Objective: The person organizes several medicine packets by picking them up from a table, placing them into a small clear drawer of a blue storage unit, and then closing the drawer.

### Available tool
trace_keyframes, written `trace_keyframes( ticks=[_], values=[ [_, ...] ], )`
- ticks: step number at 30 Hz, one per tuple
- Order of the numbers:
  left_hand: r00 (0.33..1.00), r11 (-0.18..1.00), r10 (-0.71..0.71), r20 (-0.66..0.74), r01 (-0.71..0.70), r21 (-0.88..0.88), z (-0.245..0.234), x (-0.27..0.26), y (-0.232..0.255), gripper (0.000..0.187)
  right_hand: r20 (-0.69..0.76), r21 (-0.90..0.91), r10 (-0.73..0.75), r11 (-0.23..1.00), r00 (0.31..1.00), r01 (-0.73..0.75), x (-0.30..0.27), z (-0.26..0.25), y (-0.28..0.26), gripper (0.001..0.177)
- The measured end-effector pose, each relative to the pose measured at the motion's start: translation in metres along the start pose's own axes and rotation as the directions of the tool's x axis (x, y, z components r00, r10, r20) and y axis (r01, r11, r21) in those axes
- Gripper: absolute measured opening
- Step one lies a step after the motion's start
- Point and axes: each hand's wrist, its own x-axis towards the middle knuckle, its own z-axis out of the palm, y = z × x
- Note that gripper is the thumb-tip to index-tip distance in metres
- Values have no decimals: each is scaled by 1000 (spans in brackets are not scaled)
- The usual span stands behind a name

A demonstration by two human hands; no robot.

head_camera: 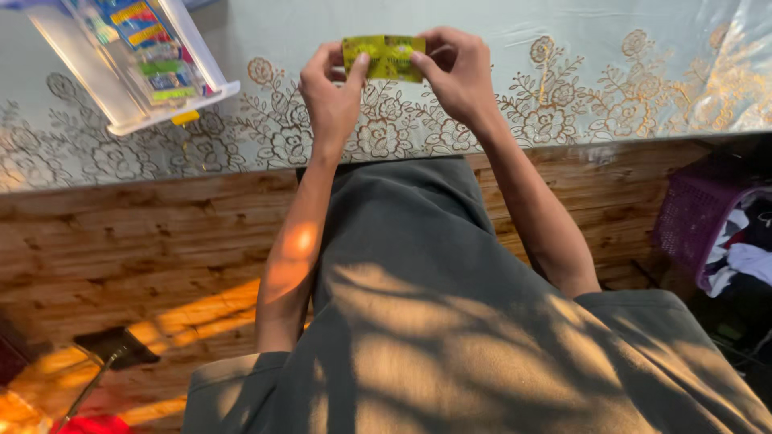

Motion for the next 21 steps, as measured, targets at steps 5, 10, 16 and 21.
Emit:
trace_keyframes(
  ticks=[5, 10, 16, 21],
  values=[
    [992, 975, 23, -123, 5, 221, -9, 0, -1, 38, -63, -135, -63, 989, 996, 54, 34, 23, 47, 20],
    [951, 896, 310, -20, -285, 340, -69, -51, 74, 36, -133, -429, -281, 881, 950, 201, 23, 17, 41, 18],
    [899, 708, 434, -56, -302, 638, -180, -28, 107, 36, -123, -311, 7, 949, 992, -45, -25, 33, -12, 16],
    [837, 560, 529, 139, -467, 685, -218, 12, 80, 39, 24, -259, -46, 965, 999, 51, -35, 64, -58, 17]
  ],
)
